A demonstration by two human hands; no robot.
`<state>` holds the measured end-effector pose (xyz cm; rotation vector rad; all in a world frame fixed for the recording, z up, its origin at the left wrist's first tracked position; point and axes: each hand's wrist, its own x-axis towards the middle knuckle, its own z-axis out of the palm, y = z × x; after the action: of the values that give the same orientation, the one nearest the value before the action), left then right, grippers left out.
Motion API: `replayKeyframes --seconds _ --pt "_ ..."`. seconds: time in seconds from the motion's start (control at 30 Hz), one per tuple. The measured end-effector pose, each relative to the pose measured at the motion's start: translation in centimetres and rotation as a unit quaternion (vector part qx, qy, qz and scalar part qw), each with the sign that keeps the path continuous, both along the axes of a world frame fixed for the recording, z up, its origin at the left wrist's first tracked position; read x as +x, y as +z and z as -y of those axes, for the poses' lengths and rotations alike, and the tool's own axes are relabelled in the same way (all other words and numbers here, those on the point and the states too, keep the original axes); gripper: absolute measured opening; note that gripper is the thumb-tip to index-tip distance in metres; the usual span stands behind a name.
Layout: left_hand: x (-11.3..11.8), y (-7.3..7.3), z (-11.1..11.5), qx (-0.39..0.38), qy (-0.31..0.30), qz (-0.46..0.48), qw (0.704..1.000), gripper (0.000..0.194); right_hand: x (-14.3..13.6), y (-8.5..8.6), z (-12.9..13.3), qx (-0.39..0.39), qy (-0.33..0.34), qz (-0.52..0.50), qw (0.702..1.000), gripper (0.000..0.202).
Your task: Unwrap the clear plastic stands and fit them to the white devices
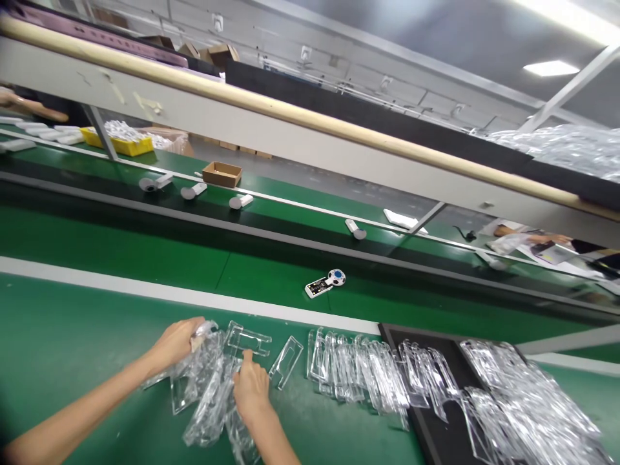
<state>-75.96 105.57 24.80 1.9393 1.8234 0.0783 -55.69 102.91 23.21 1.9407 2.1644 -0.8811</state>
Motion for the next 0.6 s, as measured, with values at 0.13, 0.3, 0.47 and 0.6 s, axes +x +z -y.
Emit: replayKeyframes --seconds 0.13,0.3,0.47,0.6 --pt "-0.4 2.8 1.1 0.043 -0.028 0.041 0.998 0.014 -0.5 -1.7 -0.3 0.039 -0.011 -0.018 0.999 0.021" --pt "-1.2 7.0 2.9 0.151 -0.085 0.114 0.978 0.024 0.8 0.1 0.6 0.076 -0.005 -0.067 0.995 0.015" --pt "-2.0 11.2 4.5 0.236 -0.117 0.148 0.953 0.03 2.7 5.6 2.8 0.174 0.046 -0.169 0.969 0.015" --pt "-2.2 13.6 5.3 0.232 -0.125 0.181 0.948 0.026 3.4 9.8 3.6 0.18 0.058 -0.25 0.95 0.017"
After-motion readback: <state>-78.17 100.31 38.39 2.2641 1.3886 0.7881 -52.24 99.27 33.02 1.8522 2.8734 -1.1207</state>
